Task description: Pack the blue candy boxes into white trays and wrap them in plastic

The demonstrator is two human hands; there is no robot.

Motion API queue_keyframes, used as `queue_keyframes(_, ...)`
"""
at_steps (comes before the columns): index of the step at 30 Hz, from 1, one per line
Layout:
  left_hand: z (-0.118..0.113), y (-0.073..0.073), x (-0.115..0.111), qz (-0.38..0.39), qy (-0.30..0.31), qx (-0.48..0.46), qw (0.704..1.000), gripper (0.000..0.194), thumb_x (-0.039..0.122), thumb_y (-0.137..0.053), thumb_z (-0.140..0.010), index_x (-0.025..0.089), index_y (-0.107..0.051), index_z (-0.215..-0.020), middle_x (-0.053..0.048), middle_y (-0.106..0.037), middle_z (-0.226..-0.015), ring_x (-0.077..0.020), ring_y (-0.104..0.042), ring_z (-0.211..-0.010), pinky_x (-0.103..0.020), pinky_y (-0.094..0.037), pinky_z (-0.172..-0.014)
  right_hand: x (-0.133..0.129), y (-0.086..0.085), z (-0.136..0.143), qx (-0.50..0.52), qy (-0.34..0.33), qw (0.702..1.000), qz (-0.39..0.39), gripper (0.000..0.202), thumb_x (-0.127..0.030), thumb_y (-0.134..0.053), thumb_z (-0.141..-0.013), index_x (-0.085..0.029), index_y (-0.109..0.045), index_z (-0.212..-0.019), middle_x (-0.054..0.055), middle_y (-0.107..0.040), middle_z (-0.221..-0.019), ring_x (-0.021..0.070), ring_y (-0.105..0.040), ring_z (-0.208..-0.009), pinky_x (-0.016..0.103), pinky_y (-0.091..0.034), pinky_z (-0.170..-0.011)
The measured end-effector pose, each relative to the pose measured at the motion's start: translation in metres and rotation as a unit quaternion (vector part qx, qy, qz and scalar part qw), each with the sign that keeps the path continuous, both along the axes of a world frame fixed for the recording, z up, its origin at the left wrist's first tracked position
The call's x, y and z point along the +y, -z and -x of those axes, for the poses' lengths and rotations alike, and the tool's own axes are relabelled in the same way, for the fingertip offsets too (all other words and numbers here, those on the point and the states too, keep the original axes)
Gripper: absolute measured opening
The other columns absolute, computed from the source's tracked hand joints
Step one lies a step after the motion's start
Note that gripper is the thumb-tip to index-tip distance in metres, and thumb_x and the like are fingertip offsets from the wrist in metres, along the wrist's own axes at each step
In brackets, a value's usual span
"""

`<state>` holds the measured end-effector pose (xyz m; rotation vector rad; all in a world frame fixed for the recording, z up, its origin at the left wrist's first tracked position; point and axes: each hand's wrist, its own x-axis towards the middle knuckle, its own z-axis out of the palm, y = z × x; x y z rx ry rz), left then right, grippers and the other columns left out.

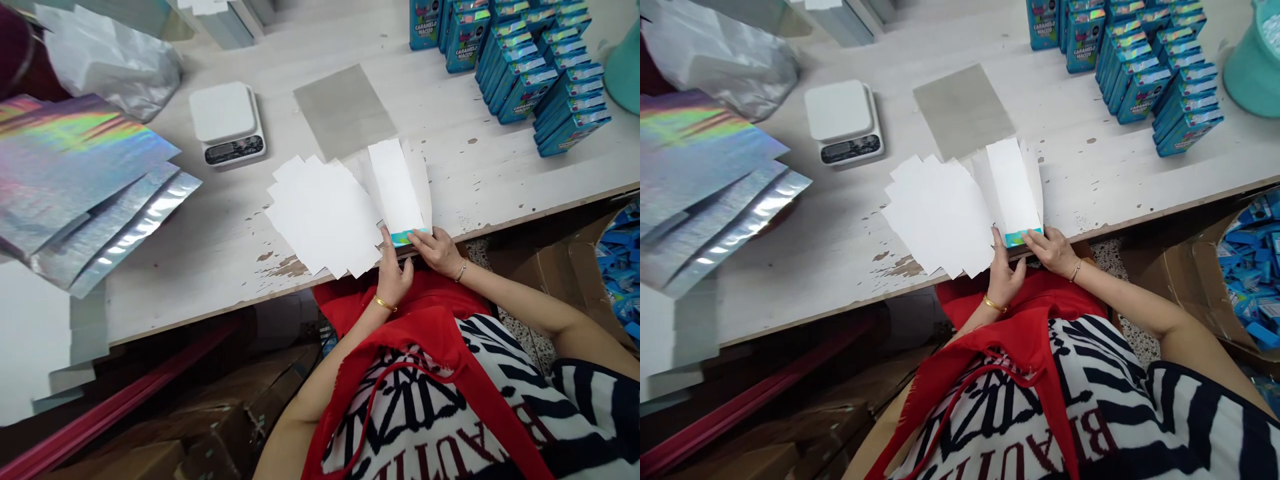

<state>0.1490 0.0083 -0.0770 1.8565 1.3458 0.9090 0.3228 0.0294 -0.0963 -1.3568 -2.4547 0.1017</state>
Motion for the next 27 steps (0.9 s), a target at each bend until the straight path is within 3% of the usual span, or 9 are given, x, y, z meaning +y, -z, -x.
queue_keyframes(3,0.011,-0.026,0.008,-0.087,-0.001,0.102,0.991,0.084,0.023,-0.051,-0.090,0.012,-0.001,-0.156,-0.021,-0.017,-0.161,-0.0304,-0.019,-0.150,-0.048,-0.026,-0.121,0.001,-0.010,0.009,-0.028,0.025,0.999,0.016,0.031,-0.022,-0.042,-0.099,-0.019,-0.067,-0.116,0.011,-0.065,-0.094,0.0232,-0.049,-0.084,0.037,-0.040,-0.072)
queue_keyframes(5,0.012,-0.045,0.020,-0.105,0.059,0.198,0.973,0.063,0.020,-0.045,-0.093,0.011,-0.021,-0.152,-0.023,-0.043,-0.149,-0.0303,-0.035,-0.144,-0.050,-0.029,-0.118,0.001,-0.015,0.013,-0.042,0.032,0.998,0.017,0.031,-0.020,-0.039,-0.099,-0.019,-0.069,-0.108,0.011,-0.063,-0.088,0.0235,-0.047,-0.082,0.036,-0.037,-0.070)
queue_keyframes(7,0.006,-0.061,0.034,-0.070,0.151,0.306,0.937,0.045,0.014,-0.037,-0.095,0.011,-0.041,-0.140,-0.019,-0.065,-0.121,-0.0272,-0.059,-0.123,-0.046,-0.040,-0.110,0.002,-0.018,0.015,-0.049,0.039,0.998,0.016,0.033,-0.017,-0.036,-0.099,-0.017,-0.068,-0.106,0.011,-0.061,-0.088,0.0241,-0.045,-0.082,0.037,-0.036,-0.068)
queue_keyframes(8,0.001,-0.068,0.042,-0.040,0.191,0.356,0.914,0.039,0.012,-0.034,-0.096,0.011,-0.047,-0.133,-0.017,-0.069,-0.109,-0.0257,-0.065,-0.110,-0.043,-0.046,-0.102,0.002,-0.018,0.016,-0.049,0.042,0.998,0.017,0.034,-0.015,-0.035,-0.099,-0.016,-0.068,-0.106,0.012,-0.061,-0.088,0.0243,-0.044,-0.082,0.037,-0.035,-0.068)
queue_keyframes(12,-0.020,-0.085,0.065,0.057,0.250,0.482,0.838,0.023,0.015,-0.039,-0.096,0.010,-0.053,-0.113,-0.017,-0.070,-0.100,-0.0259,-0.069,-0.094,-0.033,-0.052,-0.075,0.001,-0.017,0.018,-0.047,0.058,0.997,0.016,0.033,-0.010,-0.036,-0.096,-0.015,-0.068,-0.098,0.012,-0.059,-0.087,0.0243,-0.043,-0.080,0.036,-0.034,-0.067)
queue_keyframes(17,-0.026,-0.088,0.078,0.101,0.268,0.478,0.831,0.030,0.028,-0.052,-0.092,0.013,-0.049,-0.119,-0.016,-0.071,-0.102,-0.0277,-0.069,-0.094,-0.033,-0.050,-0.071,0.000,-0.017,0.021,-0.037,0.080,0.996,0.007,0.031,-0.013,-0.037,-0.096,-0.016,-0.068,-0.091,0.010,-0.058,-0.083,0.0238,-0.044,-0.078,0.035,-0.034,-0.067)
queue_keyframes(21,-0.023,-0.082,0.095,0.129,0.297,0.455,0.830,0.037,0.028,-0.058,-0.087,0.013,-0.051,-0.120,-0.014,-0.071,-0.105,-0.0269,-0.068,-0.097,-0.032,-0.049,-0.074,-0.001,-0.015,0.021,-0.005,0.083,0.996,0.020,0.029,-0.014,-0.039,-0.096,-0.017,-0.067,-0.105,0.011,-0.062,-0.088,0.0243,-0.048,-0.082,0.036,-0.038,-0.069)
queue_keyframes(24,-0.021,-0.076,0.113,0.159,0.334,0.436,0.820,0.034,0.020,-0.061,-0.082,0.015,-0.056,-0.116,-0.011,-0.071,-0.107,-0.0230,-0.068,-0.097,-0.028,-0.049,-0.076,-0.005,-0.017,0.019,0.067,0.074,0.995,0.018,0.032,-0.016,-0.041,-0.096,-0.019,-0.060,-0.121,0.011,-0.064,-0.109,0.0247,-0.054,-0.090,0.038,-0.044,-0.075)
queue_keyframes(27,-0.021,-0.073,0.124,0.202,0.341,0.424,0.814,0.038,0.018,-0.066,-0.078,0.016,-0.058,-0.115,-0.007,-0.073,-0.103,-0.0202,-0.068,-0.093,-0.026,-0.049,-0.074,-0.006,-0.026,0.015,0.194,0.090,0.977,-0.005,0.050,-0.033,-0.051,-0.094,-0.023,-0.040,-0.142,0.015,-0.050,-0.138,0.0277,-0.054,-0.110,0.043,-0.050,-0.085)
